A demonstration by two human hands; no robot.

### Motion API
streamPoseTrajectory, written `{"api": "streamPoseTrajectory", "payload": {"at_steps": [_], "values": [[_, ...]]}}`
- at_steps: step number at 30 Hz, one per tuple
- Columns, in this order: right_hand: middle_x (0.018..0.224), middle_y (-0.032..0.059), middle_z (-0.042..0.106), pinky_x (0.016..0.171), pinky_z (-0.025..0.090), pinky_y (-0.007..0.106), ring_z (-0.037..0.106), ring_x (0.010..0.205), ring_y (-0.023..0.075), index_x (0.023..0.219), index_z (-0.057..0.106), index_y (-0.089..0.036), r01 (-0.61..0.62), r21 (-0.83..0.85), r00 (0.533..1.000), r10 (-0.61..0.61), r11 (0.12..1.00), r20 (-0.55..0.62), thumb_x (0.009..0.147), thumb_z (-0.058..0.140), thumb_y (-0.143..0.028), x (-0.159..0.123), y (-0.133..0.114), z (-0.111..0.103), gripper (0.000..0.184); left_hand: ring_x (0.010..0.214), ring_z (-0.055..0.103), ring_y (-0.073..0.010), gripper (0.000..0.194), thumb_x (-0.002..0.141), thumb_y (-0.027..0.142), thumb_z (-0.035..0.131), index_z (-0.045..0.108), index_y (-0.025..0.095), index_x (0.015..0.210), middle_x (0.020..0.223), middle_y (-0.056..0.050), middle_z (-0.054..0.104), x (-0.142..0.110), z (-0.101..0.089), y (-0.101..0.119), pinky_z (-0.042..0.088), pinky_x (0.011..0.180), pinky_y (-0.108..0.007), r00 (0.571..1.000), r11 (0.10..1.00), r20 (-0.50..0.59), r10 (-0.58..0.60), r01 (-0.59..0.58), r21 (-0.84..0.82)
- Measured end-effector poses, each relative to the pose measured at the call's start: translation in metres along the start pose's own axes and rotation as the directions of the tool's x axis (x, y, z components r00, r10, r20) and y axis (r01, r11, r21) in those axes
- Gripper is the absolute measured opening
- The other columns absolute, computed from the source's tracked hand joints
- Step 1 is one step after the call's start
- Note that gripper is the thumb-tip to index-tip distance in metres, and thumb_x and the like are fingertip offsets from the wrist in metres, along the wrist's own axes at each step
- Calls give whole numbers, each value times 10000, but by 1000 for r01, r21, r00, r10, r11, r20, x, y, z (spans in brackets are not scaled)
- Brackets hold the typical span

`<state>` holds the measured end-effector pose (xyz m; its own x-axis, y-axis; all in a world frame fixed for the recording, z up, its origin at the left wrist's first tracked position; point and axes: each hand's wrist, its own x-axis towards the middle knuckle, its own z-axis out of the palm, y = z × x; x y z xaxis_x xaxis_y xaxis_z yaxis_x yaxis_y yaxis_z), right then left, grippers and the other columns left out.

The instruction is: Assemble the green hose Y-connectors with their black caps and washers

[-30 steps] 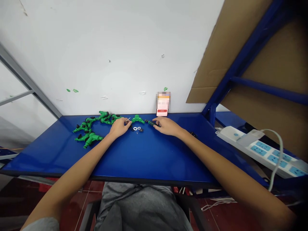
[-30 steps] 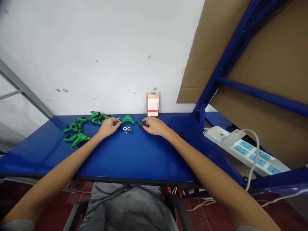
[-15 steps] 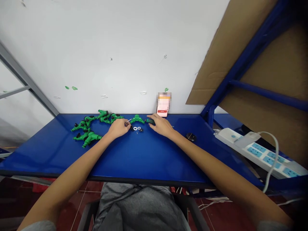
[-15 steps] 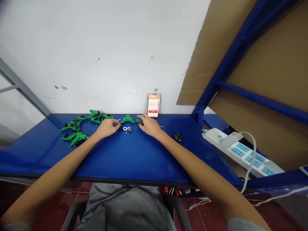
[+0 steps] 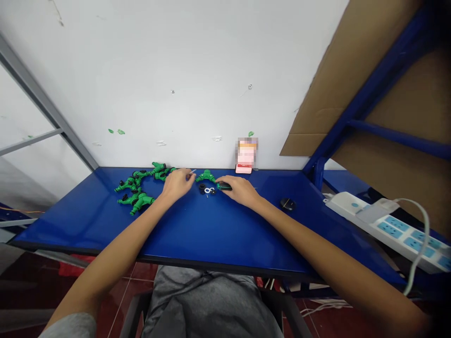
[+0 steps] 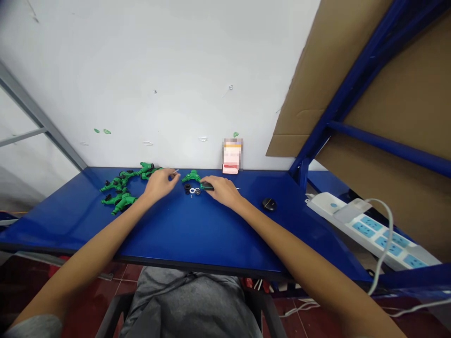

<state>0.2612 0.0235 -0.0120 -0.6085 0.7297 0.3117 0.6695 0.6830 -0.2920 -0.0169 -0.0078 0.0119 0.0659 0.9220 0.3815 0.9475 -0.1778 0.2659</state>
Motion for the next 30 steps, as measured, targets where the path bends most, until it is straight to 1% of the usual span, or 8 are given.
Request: {"api": "streamPoseTrajectory", "payload": {"at_steps": [2,5,10,12,14,19,26,30], "values": [[1378,29,741,976,554,368,721,1221,252,1370,666,-298,24,27,1000,-24,999,-5,1014,651,-219,-1,-2,2,364,1005,743,-295,271,1046,356,534,759,207,1025,1074,-109,797,4,-11,-14,545,832,-347,998,996,-28,-63,64,68],[1408,38,714,970,560,380,718,1217,259,1387,652,-305,14,17,1000,-14,1000,-9,1020,651,-250,-3,-1,-1,371,1063,733,-314,285,1030,349,548,747,197,1167,1193,-140,757,8,-21,-33,564,883,-372,990,976,-10,-143,142,167],[1324,93,701,872,554,362,729,1110,275,1367,637,-240,-127,-13,992,127,992,22,984,683,-295,-9,8,-12,390,1120,725,-377,565,1053,524,507,621,166,1475,1388,-229,651,10,-18,-44,583,930,-449,978,950,34,-206,192,248],[1299,107,693,842,538,350,726,1071,277,1310,647,-210,-180,-49,982,183,982,54,939,675,-224,-10,10,-16,372,1149,719,-393,581,1050,543,518,622,168,1482,1364,-230,673,11,-15,-44,579,955,-464,978,954,82,-194,168,250],[1291,117,688,825,522,347,722,1038,279,1266,648,-195,-199,-92,976,205,976,69,906,646,-170,-11,11,-18,361,1172,715,-394,533,1035,510,569,650,181,1445,1302,-214,717,12,-12,-44,575,968,-457,977,955,120,-177,141,261],[1264,143,679,801,503,349,713,958,276,1265,641,-180,-189,-152,976,202,970,78,916,613,-183,-12,16,-24,350,1126,736,-402,479,1001,432,649,645,207,1424,1222,-207,760,13,-10,-44,584,915,-446,976,939,125,-178,131,317],[1203,131,704,876,519,349,679,1118,292,1204,708,-200,-138,-137,980,155,981,121,883,658,-152,-12,41,-31,329,1069,754,-416,492,1001,343,609,588,228,1479,1154,-218,770,12,-9,-43,576,883,-457,971,923,146,-190,126,364],[1155,135,736,846,513,348,687,1082,297,1152,740,-191,-162,-199,974,189,967,126,871,695,-198,-10,45,-38,285,1081,749,-395,476,1004,349,577,608,251,1469,1154,-194,778,12,-15,-43,569,883,-434,976,926,103,-191,144,349]]}}
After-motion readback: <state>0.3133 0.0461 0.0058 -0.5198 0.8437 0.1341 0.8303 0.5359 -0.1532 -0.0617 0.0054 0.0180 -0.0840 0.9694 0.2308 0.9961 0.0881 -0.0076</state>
